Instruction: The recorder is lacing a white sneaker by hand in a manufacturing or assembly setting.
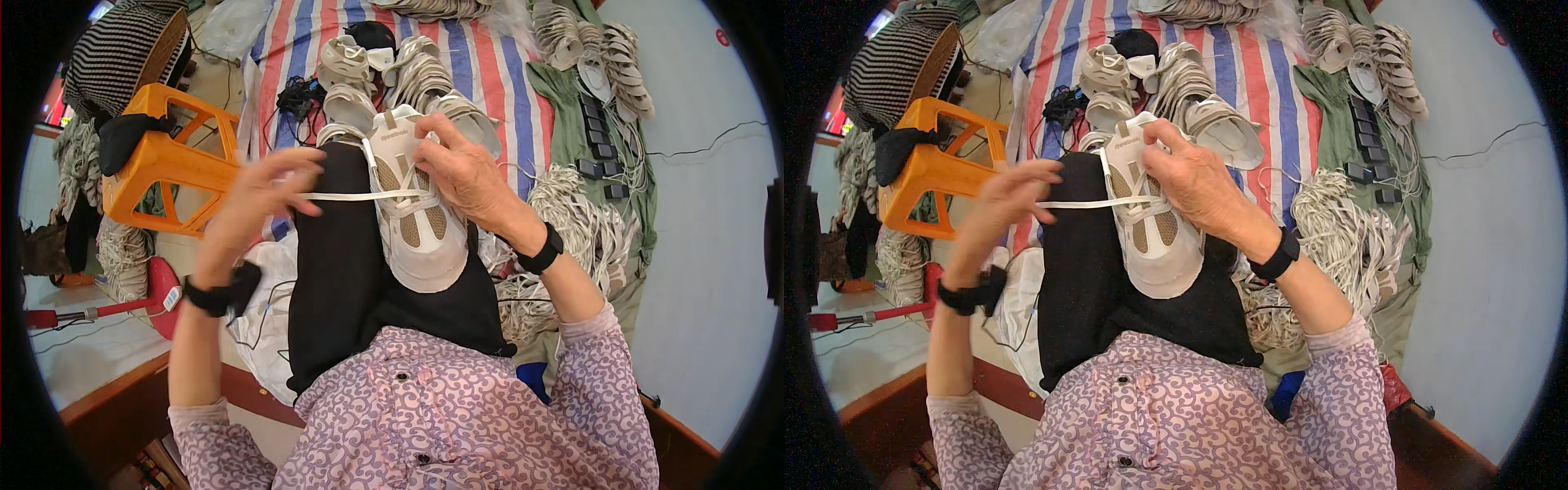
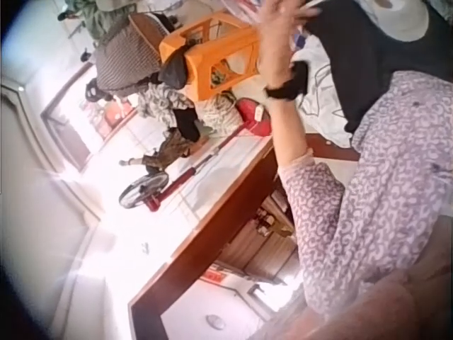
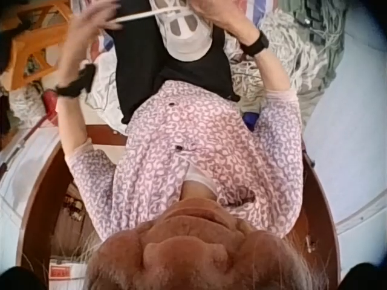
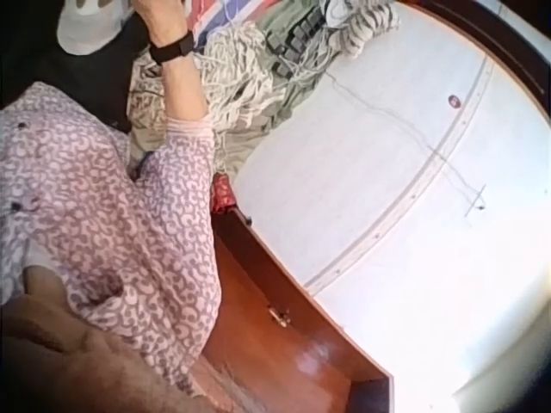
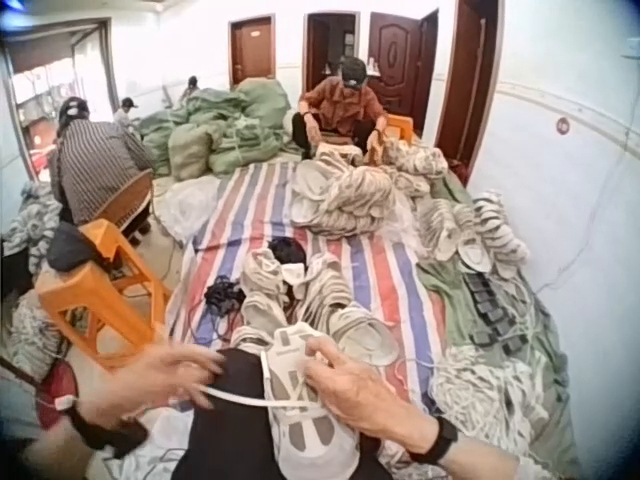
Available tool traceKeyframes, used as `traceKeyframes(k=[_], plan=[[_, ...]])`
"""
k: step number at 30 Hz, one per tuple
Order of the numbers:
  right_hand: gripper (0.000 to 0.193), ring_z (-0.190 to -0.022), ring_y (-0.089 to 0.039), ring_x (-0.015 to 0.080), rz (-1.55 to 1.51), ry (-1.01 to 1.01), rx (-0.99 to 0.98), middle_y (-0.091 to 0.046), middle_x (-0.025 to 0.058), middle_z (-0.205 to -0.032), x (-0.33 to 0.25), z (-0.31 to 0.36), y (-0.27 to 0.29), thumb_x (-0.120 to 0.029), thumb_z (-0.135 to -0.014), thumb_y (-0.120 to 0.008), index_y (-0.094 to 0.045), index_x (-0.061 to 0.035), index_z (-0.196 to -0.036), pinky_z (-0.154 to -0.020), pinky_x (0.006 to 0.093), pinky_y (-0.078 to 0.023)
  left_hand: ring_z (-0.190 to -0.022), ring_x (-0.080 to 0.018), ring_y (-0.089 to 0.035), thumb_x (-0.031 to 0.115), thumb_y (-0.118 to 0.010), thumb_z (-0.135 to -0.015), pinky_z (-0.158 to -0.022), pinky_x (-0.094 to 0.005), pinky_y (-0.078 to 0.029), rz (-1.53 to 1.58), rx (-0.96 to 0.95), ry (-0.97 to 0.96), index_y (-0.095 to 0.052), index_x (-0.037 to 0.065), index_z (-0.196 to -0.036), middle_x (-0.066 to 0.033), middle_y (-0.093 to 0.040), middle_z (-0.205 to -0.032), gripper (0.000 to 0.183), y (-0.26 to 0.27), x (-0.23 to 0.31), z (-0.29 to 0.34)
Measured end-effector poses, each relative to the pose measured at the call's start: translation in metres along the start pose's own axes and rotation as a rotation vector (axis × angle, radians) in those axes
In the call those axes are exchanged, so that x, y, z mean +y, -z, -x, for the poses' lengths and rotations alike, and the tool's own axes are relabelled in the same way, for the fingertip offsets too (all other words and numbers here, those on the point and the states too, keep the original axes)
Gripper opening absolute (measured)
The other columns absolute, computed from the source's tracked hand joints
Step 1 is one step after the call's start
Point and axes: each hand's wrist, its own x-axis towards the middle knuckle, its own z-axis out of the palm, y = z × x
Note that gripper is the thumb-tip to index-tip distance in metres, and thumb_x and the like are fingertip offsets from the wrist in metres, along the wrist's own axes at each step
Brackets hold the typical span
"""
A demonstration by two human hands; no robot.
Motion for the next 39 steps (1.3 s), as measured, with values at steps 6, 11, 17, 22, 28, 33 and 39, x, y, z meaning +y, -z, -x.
traceKeyframes(k=[6, 11, 17, 22, 28, 33, 39], plan=[[0.008, -0.067, -0.059, 0.0282, -0.167, -0.042, 0.025, -0.059, 0.0119, -0.088, 0.000, -0.001, 0.000, 0.000, -0.087, -0.062, -0.056, 0.0005, -0.092, -0.060, 0.0360, -0.045, -0.057, -0.0097, -0.062, 0.013, -0.059, -0.096, -0.050, -0.0220, -0.045, -0.253, -0.042, -0.068, -0.062, -0.001, -0.115, -0.0058, -0.065, -0.087, 0.024, -0.067, 0.011, -0.018], [0.007, -0.060, -0.052, 0.0096, -0.546, -0.366, -0.050, -0.053, 0.0001, -0.063, 0.000, -0.010, 0.008, -0.006, -0.090, -0.064, -0.060, 0.0002, -0.090, -0.055, 0.0262, -0.039, -0.048, -0.0186, -0.060, 0.017, -0.059, -0.091, -0.050, -0.0328, -0.046, -0.476, -0.065, -0.043, -0.064, -0.006, -0.078, -0.0126, -0.059, -0.060, 0.026, -0.063, 0.006, -0.024], [0.009, -0.056, -0.041, -0.0001, -0.821, -0.504, -0.056, -0.052, -0.0088, -0.071, 0.023, -0.013, 0.020, -0.010, -0.092, -0.069, -0.063, -0.0039, -0.096, -0.050, 0.0172, -0.031, -0.052, -0.0078, -0.050, 0.018, -0.058, -0.095, -0.049, -0.0247, -0.040, -0.570, 0.010, -0.292, -0.068, -0.004, -0.082, -0.0057, -0.060, -0.065, 0.027, -0.057, -0.006, -0.020], [0.010, -0.053, -0.044, 0.0021, -0.826, -0.634, 0.083, -0.055, -0.0060, -0.071, 0.058, 0.011, 0.039, -0.011, -0.092, -0.068, -0.063, -0.0038, -0.097, -0.047, 0.0191, -0.037, -0.057, -0.0075, -0.054, 0.019, -0.060, -0.093, -0.052, -0.0246, -0.041, -0.484, -0.011, -0.111, -0.069, -0.001, -0.080, -0.0039, -0.062, -0.065, 0.026, -0.051, 0.004, -0.017], [0.012, -0.063, -0.061, 0.0128, -0.147, -0.342, 0.122, -0.066, 0.0073, -0.087, 0.033, 0.024, 0.050, 0.002, -0.085, -0.062, -0.068, 0.0015, -0.095, -0.056, 0.0269, -0.049, -0.060, 0.0001, -0.045, 0.021, -0.057, -0.098, -0.051, -0.0169, -0.031, 0.182, -0.160, -0.001, -0.064, 0.009, -0.080, 0.0059, -0.055, -0.076, 0.023, 0.022, 0.046, -0.017], [0.025, -0.072, -0.067, 0.0300, -0.267, 0.130, -0.050, -0.066, 0.0127, -0.091, -0.046, 0.016, 0.012, 0.007, -0.075, -0.060, -0.064, 0.0005, -0.099, -0.059, 0.0373, -0.051, -0.077, -0.0086, -0.058, 0.011, -0.053, -0.101, -0.064, -0.0168, -0.051, 0.859, -0.103, -0.039, -0.057, -0.007, -0.100, -0.0069, -0.059, -0.101, 0.018, 0.112, 0.076, -0.009], [0.023, -0.074, -0.064, 0.0368, 0.531, 0.044, -0.303, -0.056, 0.0140, -0.093, -0.047, 0.002, -0.003, -0.001, -0.077, -0.061, -0.056, -0.0007, -0.100, -0.059, 0.0434, -0.049, -0.121, -0.0324, -0.058, -0.003, -0.049, -0.099, -0.099, -0.0340, -0.056, 0.897, 0.201, -0.324, -0.047, -0.014, -0.123, -0.0282, -0.048, -0.138, 0.026, 0.235, 0.109, 0.062]])
